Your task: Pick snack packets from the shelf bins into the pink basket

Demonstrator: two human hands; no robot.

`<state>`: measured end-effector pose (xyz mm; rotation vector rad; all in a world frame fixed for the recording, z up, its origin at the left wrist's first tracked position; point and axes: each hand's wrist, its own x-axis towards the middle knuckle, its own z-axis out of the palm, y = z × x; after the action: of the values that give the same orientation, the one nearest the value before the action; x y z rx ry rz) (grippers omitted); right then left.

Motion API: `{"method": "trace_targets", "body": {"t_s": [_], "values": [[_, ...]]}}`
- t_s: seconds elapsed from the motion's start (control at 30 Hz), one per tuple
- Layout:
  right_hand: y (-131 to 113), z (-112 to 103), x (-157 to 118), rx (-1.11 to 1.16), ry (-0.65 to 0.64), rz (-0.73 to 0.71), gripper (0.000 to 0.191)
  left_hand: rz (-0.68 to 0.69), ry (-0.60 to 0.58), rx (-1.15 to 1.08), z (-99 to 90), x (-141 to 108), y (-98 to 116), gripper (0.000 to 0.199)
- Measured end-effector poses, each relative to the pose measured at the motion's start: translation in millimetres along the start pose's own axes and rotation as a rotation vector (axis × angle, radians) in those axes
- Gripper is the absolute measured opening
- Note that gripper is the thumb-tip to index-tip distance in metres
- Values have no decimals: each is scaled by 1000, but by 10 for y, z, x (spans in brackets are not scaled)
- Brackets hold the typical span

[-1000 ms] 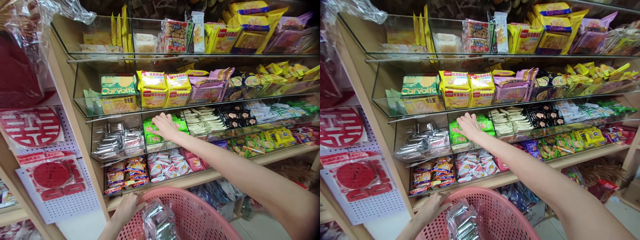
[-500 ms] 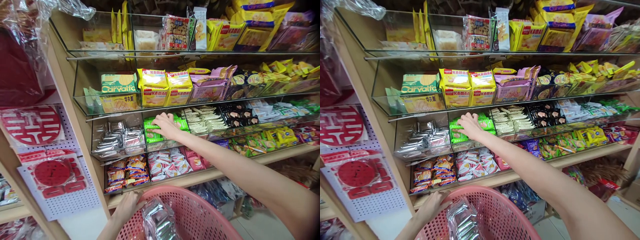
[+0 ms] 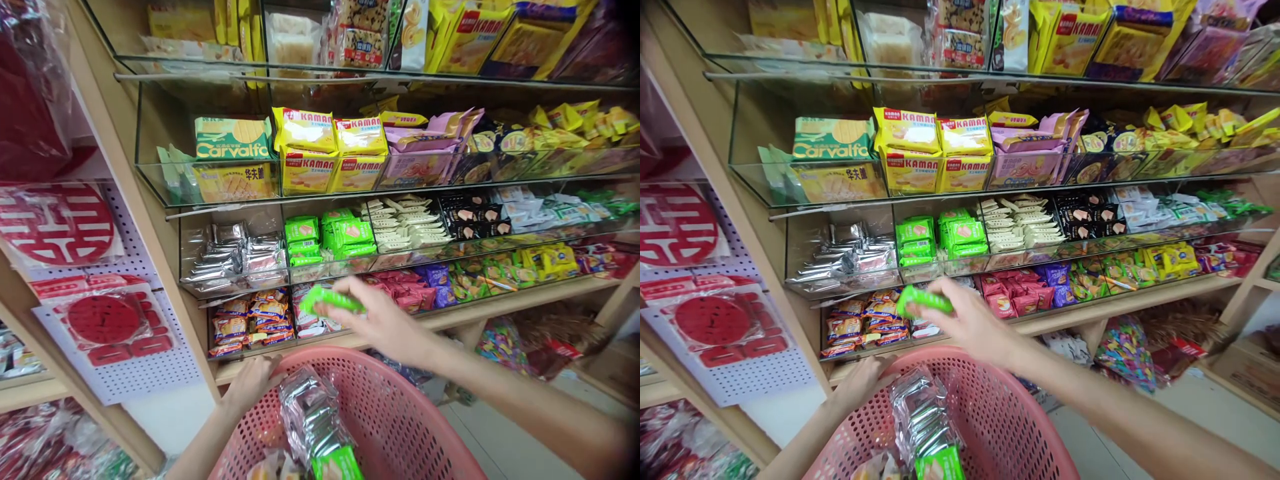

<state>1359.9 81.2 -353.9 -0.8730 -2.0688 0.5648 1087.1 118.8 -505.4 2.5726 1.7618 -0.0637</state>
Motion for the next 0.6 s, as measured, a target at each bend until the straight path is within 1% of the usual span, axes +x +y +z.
{"method": "trace_targets", "body": {"t_s": [0.1,0.13,0.2,0.27,0.33,0.47,0.53,0.6], "values": [[275,376,-541,461,-333,436,38,10,3,4,-2,-8,15,35],[384,494,-692,552,-394,554,41,15,5,5,-6,-12,21,36],[581,696,-930,655,-463,723,45,14,2,11,-16,-21,35,38],[714,847,-1083,703,-491,834,47,-2,-4,15,-25,-29,48,40],[770,959,-1161,736,-483,910,48,-24,-9,11,-28,-33,54,39],[755,1138,-1187,736,-369,1019,41,-16,-15,11,-18,-33,46,37],[759,1226,-1183,712,-327,1037,37,-14,-13,12,-19,-32,43,34],[804,1317,-1183,707,-312,1007,36,-22,-11,9,-27,-35,46,32]]}}
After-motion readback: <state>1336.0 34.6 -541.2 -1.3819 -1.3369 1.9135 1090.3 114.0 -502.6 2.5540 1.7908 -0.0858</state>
